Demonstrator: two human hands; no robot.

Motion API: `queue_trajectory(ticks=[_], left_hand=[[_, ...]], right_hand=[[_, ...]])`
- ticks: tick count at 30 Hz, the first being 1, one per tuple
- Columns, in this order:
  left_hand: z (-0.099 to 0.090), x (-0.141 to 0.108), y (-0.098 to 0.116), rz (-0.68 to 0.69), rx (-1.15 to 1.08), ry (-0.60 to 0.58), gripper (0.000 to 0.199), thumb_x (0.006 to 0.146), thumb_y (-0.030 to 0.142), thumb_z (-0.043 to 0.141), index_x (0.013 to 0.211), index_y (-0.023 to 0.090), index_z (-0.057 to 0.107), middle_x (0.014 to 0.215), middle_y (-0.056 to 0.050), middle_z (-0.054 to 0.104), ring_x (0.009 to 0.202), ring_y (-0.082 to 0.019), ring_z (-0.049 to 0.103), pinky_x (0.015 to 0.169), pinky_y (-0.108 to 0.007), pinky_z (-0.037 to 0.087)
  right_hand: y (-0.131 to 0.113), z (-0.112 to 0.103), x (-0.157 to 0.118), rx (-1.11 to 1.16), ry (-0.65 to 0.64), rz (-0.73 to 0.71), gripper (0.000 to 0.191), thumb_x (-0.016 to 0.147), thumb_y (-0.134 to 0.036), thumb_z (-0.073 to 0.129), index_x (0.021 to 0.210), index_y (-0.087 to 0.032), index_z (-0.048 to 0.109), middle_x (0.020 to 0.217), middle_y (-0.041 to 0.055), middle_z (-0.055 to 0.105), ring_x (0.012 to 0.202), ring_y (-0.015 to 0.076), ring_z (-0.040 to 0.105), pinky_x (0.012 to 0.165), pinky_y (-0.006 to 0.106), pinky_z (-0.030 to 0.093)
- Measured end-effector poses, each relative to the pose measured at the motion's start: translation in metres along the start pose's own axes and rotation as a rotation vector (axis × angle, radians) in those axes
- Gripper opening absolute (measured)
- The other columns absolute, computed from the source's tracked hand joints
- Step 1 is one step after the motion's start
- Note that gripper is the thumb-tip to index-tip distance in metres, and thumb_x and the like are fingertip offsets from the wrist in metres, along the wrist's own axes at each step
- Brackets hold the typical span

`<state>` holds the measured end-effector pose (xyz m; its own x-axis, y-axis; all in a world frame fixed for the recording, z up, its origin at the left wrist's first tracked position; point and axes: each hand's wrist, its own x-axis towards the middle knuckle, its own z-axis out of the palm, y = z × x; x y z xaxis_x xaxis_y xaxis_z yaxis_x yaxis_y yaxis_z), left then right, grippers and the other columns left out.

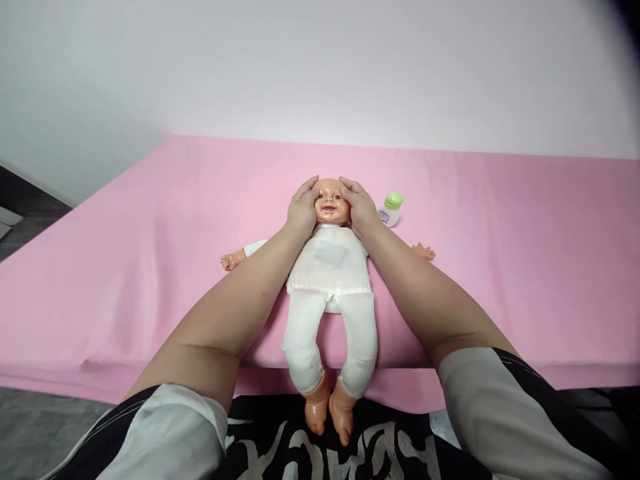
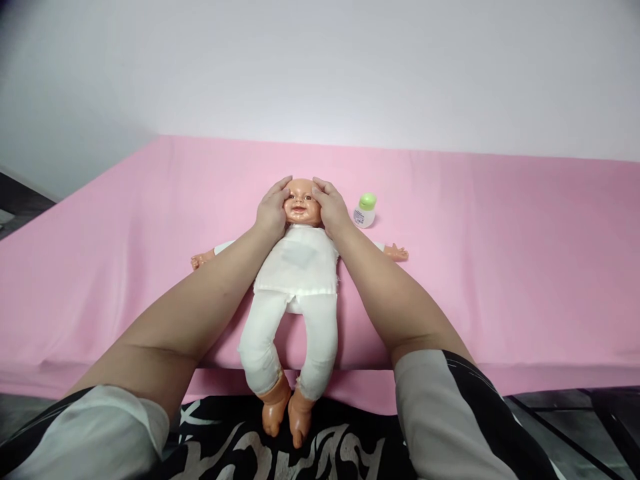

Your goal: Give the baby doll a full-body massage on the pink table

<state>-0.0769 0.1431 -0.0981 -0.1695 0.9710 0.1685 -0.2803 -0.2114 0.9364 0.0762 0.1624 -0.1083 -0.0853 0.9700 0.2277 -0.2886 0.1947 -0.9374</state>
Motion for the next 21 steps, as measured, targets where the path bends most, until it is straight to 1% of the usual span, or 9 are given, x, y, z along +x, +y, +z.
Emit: queue_trajectory(ticks=[4, 6, 8, 11, 14, 16, 18, 21], left_hand=[[-0.001, 0.001, -0.001, -0.034, -0.06, 0.011, 0.054, 0.091, 0.035, 0.065, 0.143, 0.022, 0.072, 0.15, -0.009, 0.072, 0.139, -0.032, 0.068, 0.119, -0.045, 0.057], [0.0, 0.001, -0.002, -0.04, -0.067, 0.021, 0.054, 0.089, 0.033, 0.065, 0.141, 0.022, 0.072, 0.148, -0.009, 0.072, 0.138, -0.031, 0.068, 0.117, -0.044, 0.059], [0.001, 0.0, -0.002, -0.029, -0.054, 0.017, 0.056, 0.085, 0.031, 0.068, 0.14, 0.022, 0.072, 0.141, -0.009, 0.074, 0.132, -0.031, 0.071, 0.114, -0.045, 0.06], [0.002, -0.004, -0.001, 0.009, -0.021, -0.023, 0.061, 0.078, 0.031, 0.077, 0.137, 0.023, 0.071, 0.135, -0.01, 0.074, 0.124, -0.032, 0.074, 0.109, -0.047, 0.062], [0.003, -0.008, 0.0, 0.022, 0.015, -0.032, 0.061, 0.074, 0.031, 0.083, 0.134, 0.024, 0.071, 0.136, -0.009, 0.073, 0.123, -0.032, 0.073, 0.107, -0.045, 0.063], [0.004, -0.007, 0.0, 0.018, 0.024, -0.033, 0.059, 0.076, 0.031, 0.082, 0.133, 0.025, 0.071, 0.135, -0.009, 0.073, 0.123, -0.031, 0.073, 0.107, -0.045, 0.063], [0.004, -0.005, -0.001, 0.02, 0.022, -0.035, 0.056, 0.079, 0.032, 0.08, 0.133, 0.024, 0.071, 0.134, -0.009, 0.074, 0.124, -0.03, 0.073, 0.11, -0.045, 0.062], [0.003, -0.001, -0.003, 0.013, 0.014, -0.024, 0.05, 0.085, 0.033, 0.075, 0.134, 0.023, 0.072, 0.135, -0.009, 0.075, 0.129, -0.031, 0.072, 0.117, -0.047, 0.058]], right_hand=[[-0.004, -0.002, -0.002, 0.034, -0.031, 0.047, 0.064, 0.084, -0.052, 0.077, 0.143, -0.031, 0.066, 0.16, 0.0044, 0.064, 0.148, 0.0321, 0.06, 0.126, 0.057, 0.05], [-0.006, -0.001, -0.005, 0.038, -0.039, 0.058, 0.066, 0.083, -0.048, 0.077, 0.146, -0.032, 0.064, 0.162, 0.004, 0.062, 0.148, 0.0322, 0.06, 0.126, 0.058, 0.051], [-0.008, 0.001, -0.009, 0.028, -0.041, 0.043, 0.068, 0.081, -0.047, 0.079, 0.145, -0.031, 0.063, 0.159, 0.0048, 0.063, 0.146, 0.0319, 0.061, 0.125, 0.056, 0.052], [-0.011, 0.004, -0.014, -0.015, -0.028, 0.005, 0.072, 0.076, -0.05, 0.088, 0.14, -0.03, 0.061, 0.151, 0.0062, 0.064, 0.141, 0.031, 0.063, 0.122, 0.052, 0.055], [-0.012, 0.004, -0.013, -0.097, -0.012, -0.009, 0.076, 0.074, -0.055, 0.094, 0.136, -0.03, 0.06, 0.144, 0.0074, 0.064, 0.136, 0.0313, 0.065, 0.118, 0.051, 0.057], [-0.01, 0.003, -0.01, -0.151, -0.003, -0.025, 0.075, 0.075, -0.059, 0.095, 0.135, -0.03, 0.061, 0.142, 0.0077, 0.064, 0.137, 0.0316, 0.063, 0.12, 0.051, 0.055], [-0.007, 0.001, -0.005, -0.176, 0.01, -0.046, 0.072, 0.075, -0.063, 0.094, 0.132, -0.031, 0.063, 0.14, 0.0069, 0.066, 0.141, 0.0314, 0.06, 0.124, 0.052, 0.052], [-0.004, -0.001, 0.0, -0.144, 0.017, -0.038, 0.068, 0.077, -0.068, 0.091, 0.127, -0.031, 0.065, 0.137, 0.0059, 0.069, 0.142, 0.0309, 0.06, 0.125, 0.053, 0.052]])
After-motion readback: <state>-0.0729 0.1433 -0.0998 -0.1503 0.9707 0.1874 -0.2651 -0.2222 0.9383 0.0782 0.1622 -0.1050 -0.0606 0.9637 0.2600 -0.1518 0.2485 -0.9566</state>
